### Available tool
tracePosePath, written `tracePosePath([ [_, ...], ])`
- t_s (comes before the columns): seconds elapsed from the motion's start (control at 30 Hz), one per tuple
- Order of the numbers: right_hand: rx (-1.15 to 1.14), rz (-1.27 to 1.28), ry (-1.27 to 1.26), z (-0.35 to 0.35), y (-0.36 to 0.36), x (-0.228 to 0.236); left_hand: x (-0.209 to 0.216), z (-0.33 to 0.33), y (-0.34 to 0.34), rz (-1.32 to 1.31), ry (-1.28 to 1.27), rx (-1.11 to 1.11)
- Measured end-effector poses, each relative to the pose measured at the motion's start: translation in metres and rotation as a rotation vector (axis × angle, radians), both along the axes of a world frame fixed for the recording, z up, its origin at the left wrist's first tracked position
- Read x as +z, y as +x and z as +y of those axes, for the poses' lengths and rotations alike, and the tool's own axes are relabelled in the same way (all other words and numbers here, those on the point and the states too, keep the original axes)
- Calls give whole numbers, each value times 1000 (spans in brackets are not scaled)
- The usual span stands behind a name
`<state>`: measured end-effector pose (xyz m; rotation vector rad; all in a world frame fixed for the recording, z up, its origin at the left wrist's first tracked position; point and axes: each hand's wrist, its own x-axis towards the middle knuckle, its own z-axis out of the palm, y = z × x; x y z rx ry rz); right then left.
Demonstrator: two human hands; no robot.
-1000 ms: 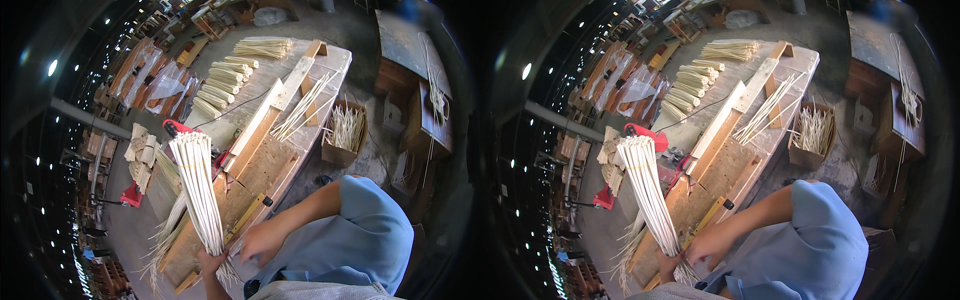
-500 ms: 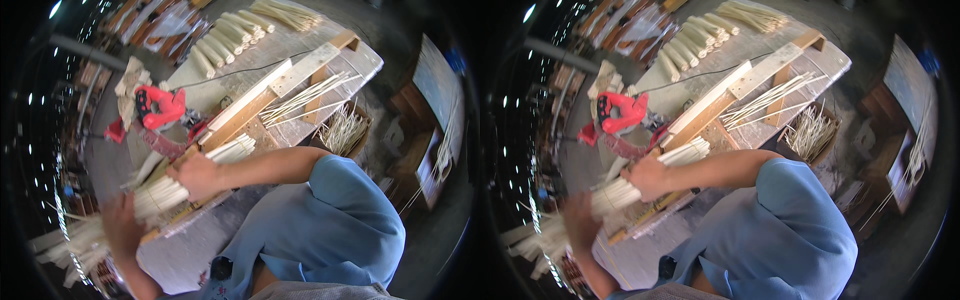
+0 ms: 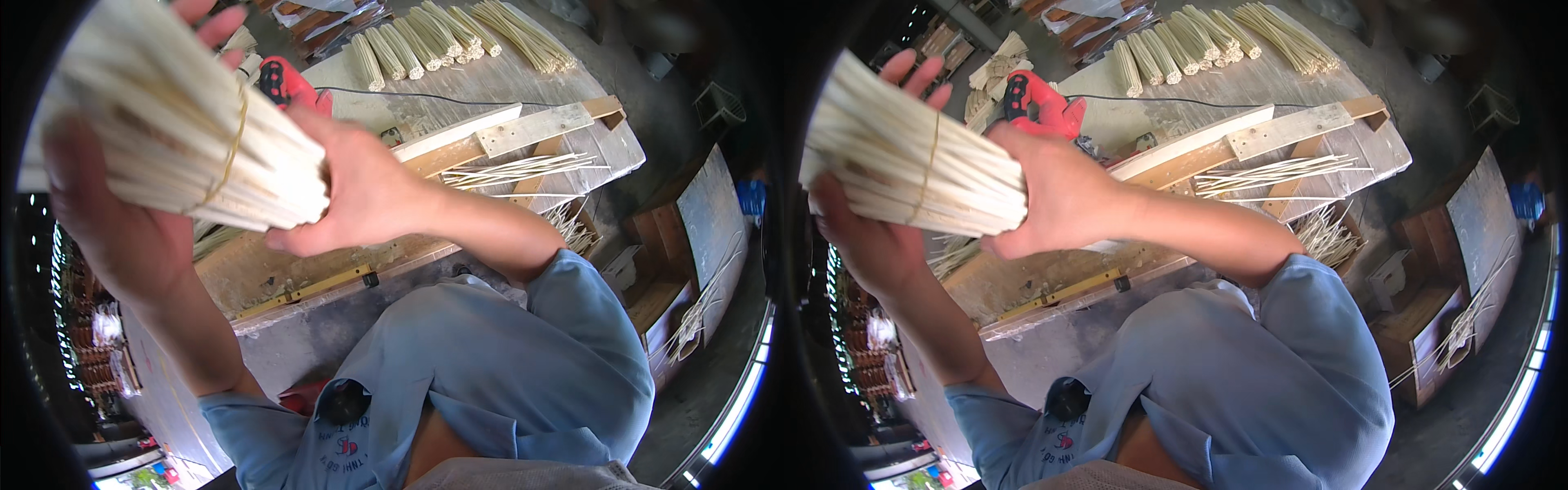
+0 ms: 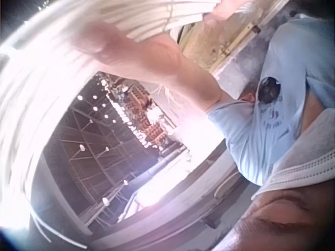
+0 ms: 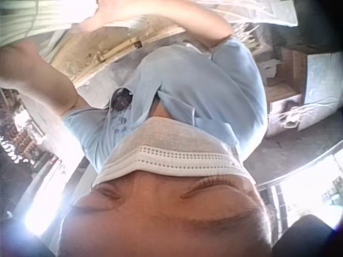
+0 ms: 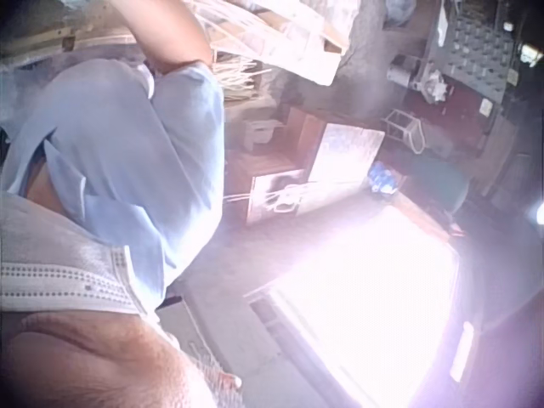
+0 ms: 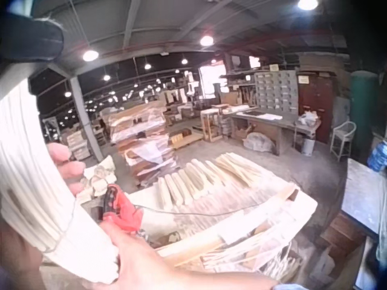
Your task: The person gathers bundles of thin bamboo sticks on a workbench, aligns them, and uses a red circular saw to cut them to uniform length. The cut pieces are collected and placed into a cardboard box.
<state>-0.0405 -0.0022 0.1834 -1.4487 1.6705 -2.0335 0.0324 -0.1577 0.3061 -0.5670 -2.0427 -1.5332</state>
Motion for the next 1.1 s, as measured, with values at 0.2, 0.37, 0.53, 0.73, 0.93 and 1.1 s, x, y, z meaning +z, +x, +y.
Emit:
tracePosePath([
  [0.2,-63,22,59,-10,-15,-99,-114,-18,-23,-134,52,-130],
  [0.37,-120,-41,302,-17,-24,-206,-236,-4,-28,-232,202,32],
  [0.53,-129,-135,304,-19,-11,-227,-234,3,-19,-193,218,-13],
  [0.73,-207,-125,255,-33,0,-175,-195,-16,-24,-96,250,-21],
  [0.93,-228,-39,364,-21,9,-115,-150,-20,-14,81,214,-143],
  [1.1,-175,-112,431,-16,0,-237,-263,7,1,-117,286,73],
])
